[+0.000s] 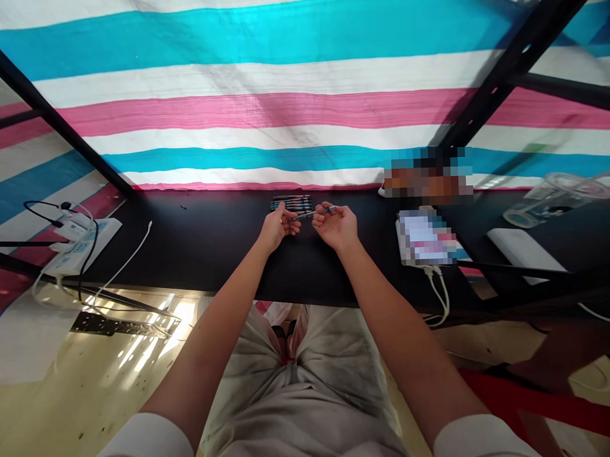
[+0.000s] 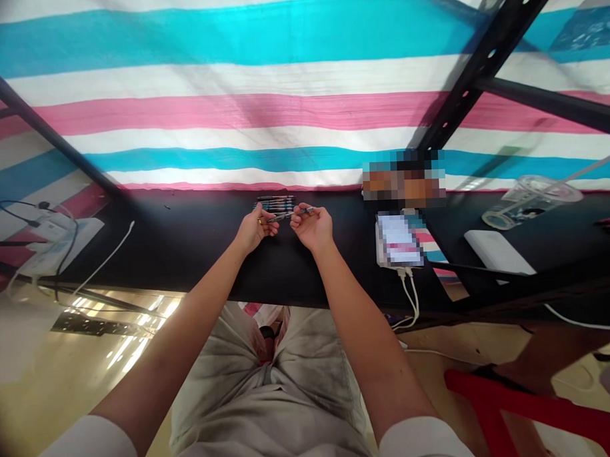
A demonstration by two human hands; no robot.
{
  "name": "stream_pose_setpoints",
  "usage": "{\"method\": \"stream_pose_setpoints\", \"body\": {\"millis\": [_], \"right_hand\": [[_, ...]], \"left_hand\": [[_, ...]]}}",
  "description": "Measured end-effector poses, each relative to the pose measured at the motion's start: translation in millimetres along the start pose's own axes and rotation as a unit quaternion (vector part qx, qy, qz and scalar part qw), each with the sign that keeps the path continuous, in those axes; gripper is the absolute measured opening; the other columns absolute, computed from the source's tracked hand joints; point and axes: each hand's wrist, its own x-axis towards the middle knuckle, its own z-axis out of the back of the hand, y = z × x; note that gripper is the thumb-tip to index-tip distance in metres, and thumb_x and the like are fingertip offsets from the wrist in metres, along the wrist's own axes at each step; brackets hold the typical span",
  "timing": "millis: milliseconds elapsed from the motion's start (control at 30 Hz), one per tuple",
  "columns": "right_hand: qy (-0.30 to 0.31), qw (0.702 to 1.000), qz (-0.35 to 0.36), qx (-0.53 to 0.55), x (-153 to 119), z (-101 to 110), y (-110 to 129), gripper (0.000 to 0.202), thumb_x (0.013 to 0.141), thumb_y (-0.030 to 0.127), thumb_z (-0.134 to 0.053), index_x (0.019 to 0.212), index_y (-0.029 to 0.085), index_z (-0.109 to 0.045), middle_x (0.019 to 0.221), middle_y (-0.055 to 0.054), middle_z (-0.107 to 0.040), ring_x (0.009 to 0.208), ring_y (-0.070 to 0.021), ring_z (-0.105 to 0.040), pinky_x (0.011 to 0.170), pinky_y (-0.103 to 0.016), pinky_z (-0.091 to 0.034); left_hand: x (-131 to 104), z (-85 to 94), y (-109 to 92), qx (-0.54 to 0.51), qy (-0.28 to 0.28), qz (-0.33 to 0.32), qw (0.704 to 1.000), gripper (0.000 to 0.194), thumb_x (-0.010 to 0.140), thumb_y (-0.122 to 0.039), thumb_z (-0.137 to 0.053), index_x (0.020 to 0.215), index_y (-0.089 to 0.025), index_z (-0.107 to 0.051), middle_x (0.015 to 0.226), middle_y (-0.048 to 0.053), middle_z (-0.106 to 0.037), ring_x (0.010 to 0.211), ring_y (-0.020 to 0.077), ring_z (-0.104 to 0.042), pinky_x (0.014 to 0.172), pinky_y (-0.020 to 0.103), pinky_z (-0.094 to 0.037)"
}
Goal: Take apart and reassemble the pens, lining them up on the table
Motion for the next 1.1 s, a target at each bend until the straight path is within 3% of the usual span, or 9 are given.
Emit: {"method": "stream_pose_setpoints", "body": {"millis": [267, 400, 633, 800, 1100], "right_hand": [[-0.021, 0.995, -0.026, 0.097, -1.5, -0.9, -0.8, 0.035, 0.084, 0.042, -0.04, 0.099, 0.02, -0.062, 0.102, -0.014, -0.069, 0.077, -0.0222, -0.059, 0.07, -0.04, -0.053], [-0.051, 0.991, -0.044, 0.119, -4.4, -4.7, 3.6, 0.03, 0.085, 0.036, -0.043, 0.097, 0.018, -0.064, 0.097, -0.013, -0.069, 0.074, -0.0209, -0.059, 0.065, -0.037, -0.052], [-0.056, 0.95, -0.11, 0.286, -8.6, -8.3, 10.7, 0.026, 0.087, 0.023, -0.035, 0.087, 0.018, -0.061, 0.078, -0.007, -0.061, 0.058, -0.0138, -0.049, 0.051, -0.027, -0.044], [-0.07, 0.961, -0.095, 0.251, -9.1, -6.9, 9.7, 0.025, 0.089, 0.029, -0.038, 0.084, 0.02, -0.061, 0.079, -0.007, -0.061, 0.06, -0.015, -0.049, 0.052, -0.029, -0.044], [-0.093, 0.965, -0.09, 0.228, -5.8, -1.6, 5.2, 0.031, 0.089, 0.026, -0.031, 0.082, 0.02, -0.061, 0.08, -0.008, -0.059, 0.06, -0.0159, -0.046, 0.053, -0.031, -0.042]], "left_hand": [[-0.5, -0.1, -3.9, -0.024, 0.001, 0.022, 0.999, 0.071, 0.088, -0.08, -0.036, 0.082, -0.015, -0.063, 0.069, 0.01, -0.067, 0.056, 0.0168, -0.062, 0.057, 0.031, -0.047], [-0.8, -0.3, -4.4, -0.028, 0.002, 0.026, 0.999, 0.072, 0.087, -0.081, -0.035, 0.082, -0.015, -0.063, 0.07, 0.01, -0.067, 0.056, 0.0163, -0.062, 0.057, 0.029, -0.046], [-3.7, -1.2, -6.4, -0.029, 0.009, 0.034, 0.999, 0.078, 0.089, -0.081, -0.026, 0.085, -0.013, -0.064, 0.072, 0.01, -0.068, 0.058, 0.0157, -0.062, 0.059, 0.027, -0.045], [-4.7, -1.0, -6.6, -0.044, 0.026, 0.034, 0.998, 0.081, 0.09, -0.081, -0.021, 0.087, -0.013, -0.065, 0.074, 0.011, -0.069, 0.06, 0.0165, -0.063, 0.059, 0.028, -0.046], [-2.6, 0.7, -4.0, -0.061, 0.05, 0.039, 0.996, 0.087, 0.087, -0.084, -0.019, 0.095, -0.011, -0.067, 0.085, 0.016, -0.072, 0.068, 0.0196, -0.068, 0.063, 0.029, -0.048]]}}
